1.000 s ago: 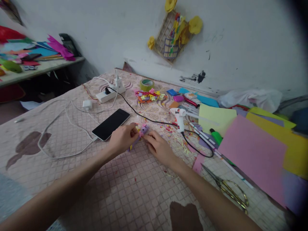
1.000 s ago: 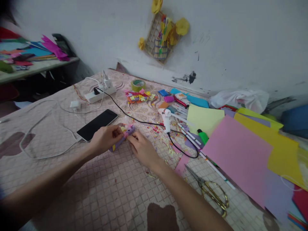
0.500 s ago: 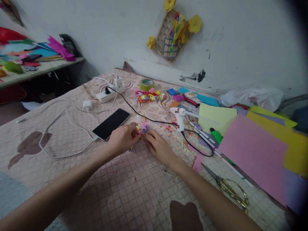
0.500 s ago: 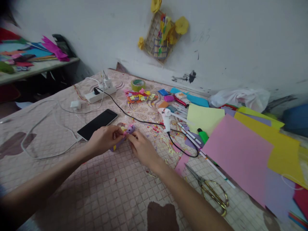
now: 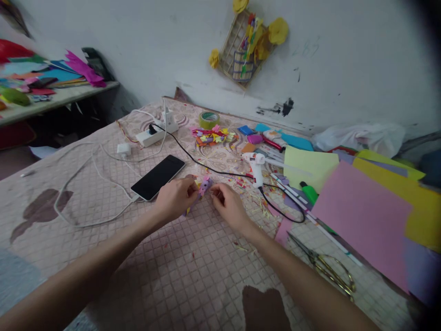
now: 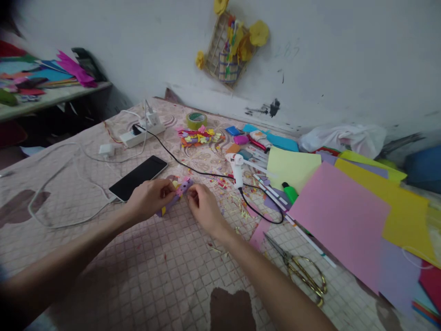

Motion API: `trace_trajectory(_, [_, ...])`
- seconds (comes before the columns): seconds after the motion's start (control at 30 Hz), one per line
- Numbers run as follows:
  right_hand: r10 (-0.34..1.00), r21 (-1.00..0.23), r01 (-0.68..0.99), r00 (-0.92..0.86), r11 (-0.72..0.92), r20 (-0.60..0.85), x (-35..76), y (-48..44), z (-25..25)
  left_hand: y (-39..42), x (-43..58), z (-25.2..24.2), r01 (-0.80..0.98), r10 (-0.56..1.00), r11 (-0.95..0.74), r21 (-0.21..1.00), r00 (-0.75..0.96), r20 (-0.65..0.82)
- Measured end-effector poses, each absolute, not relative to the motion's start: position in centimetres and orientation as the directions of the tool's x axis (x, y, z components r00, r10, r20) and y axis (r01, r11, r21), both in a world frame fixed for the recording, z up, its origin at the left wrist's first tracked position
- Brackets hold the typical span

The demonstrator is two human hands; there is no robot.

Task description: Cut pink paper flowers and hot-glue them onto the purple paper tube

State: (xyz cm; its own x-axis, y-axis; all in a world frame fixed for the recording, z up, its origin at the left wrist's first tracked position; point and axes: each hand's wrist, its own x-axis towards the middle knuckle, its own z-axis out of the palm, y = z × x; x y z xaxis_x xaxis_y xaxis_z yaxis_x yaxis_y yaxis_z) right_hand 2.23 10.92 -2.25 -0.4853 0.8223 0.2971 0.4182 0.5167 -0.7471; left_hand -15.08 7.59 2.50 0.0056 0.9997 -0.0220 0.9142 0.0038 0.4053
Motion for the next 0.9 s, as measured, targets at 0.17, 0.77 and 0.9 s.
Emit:
trace_trajectory(0.17, [0.818, -0.759, 0.433, -0.532, 0.486, 0.220, 1.3, 11.7, -2.0, 7.6, -15.1, 2.7, 0.919, 1.000, -0.005, 0.395, 0.014, -0.018])
trace_trajectory(0.77, [0.850, -0.727, 0.543, -0.515, 0.421, 0.107, 0.4, 12.4, -1.4, 7.7, -14.7, 3.0, 0.931, 0.993, -0.109, 0.349, 0.117, -0.001])
trace_trajectory(0.9, [0.854, -0.725, 0.551, -0.510, 0.414, 0.100, 0.4, 12.4, -1.4, 7.7, -14.6, 3.1, 0.938, 0.994, -0.094, 0.333, 0.104, -0.013])
